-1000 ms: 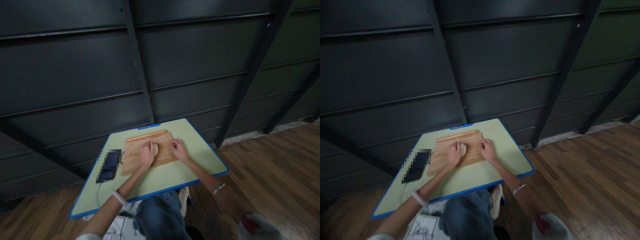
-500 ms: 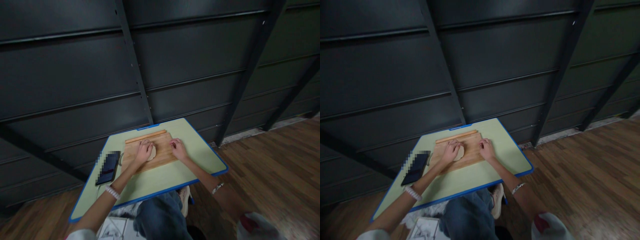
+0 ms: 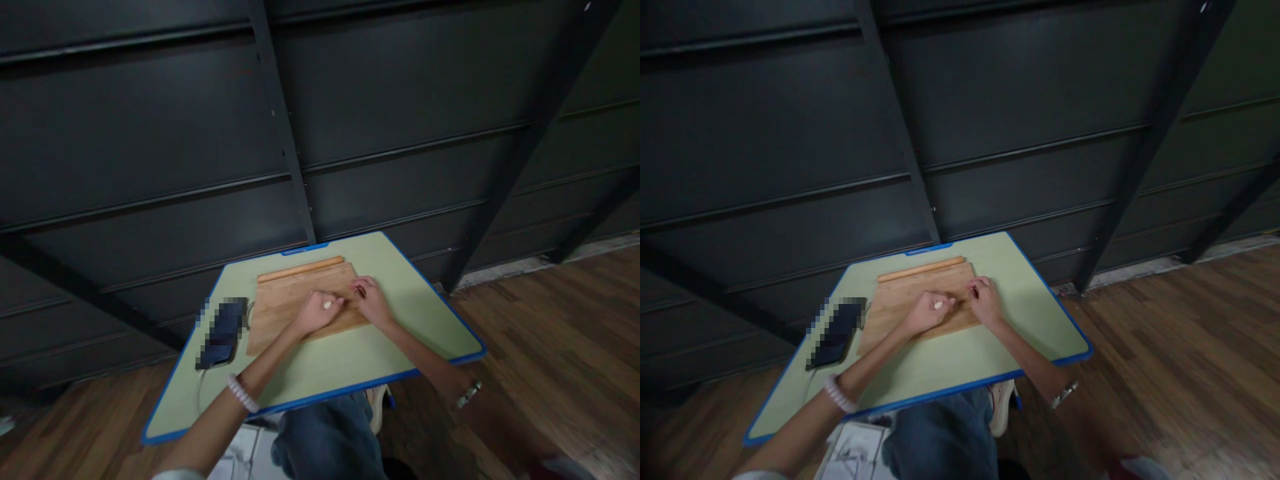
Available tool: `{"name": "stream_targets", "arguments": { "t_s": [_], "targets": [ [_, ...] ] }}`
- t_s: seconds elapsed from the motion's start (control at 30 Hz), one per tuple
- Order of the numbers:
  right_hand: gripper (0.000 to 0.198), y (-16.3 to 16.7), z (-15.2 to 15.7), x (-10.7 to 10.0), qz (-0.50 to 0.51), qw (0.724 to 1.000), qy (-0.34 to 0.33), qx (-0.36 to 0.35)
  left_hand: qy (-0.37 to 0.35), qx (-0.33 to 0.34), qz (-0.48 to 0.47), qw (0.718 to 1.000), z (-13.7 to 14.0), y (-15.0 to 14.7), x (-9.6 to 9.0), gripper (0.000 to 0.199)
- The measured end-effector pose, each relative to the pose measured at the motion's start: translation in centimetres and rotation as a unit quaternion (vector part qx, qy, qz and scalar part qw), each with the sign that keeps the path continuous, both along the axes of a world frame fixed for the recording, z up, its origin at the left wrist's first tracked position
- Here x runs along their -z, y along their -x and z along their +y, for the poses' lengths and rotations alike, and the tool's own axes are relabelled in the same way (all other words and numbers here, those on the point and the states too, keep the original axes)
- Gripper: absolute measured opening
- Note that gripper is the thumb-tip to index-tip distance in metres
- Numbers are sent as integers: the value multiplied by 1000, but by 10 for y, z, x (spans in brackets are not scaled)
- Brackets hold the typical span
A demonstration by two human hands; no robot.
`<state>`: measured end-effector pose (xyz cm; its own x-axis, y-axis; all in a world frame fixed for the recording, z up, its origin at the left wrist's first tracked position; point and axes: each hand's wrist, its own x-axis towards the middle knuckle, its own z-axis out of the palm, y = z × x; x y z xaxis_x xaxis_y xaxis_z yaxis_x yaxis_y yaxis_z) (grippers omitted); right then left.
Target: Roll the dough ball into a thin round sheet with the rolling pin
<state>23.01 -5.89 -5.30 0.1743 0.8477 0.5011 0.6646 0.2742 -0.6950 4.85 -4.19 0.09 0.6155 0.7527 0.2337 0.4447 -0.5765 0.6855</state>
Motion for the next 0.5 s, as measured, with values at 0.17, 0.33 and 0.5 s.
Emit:
{"name": "stream_targets", "arguments": {
  "t_s": [0.17, 0.33, 0.5],
  "targets": [
    [20, -1, -1, -1, -8, 1000, -1, 0, 21, -85, -21, 996, 7, -11, 13, 53],
    [20, 0, -1, -1, 4, 1000, -4, 9, 83, -210, -177, 958, 19, -18, 10, 50],
    [21, 0, -1, -3, 9, 1000, 2, 13, 157, -343, -293, 879, 35, -9, 5, 42]
  ]
}}
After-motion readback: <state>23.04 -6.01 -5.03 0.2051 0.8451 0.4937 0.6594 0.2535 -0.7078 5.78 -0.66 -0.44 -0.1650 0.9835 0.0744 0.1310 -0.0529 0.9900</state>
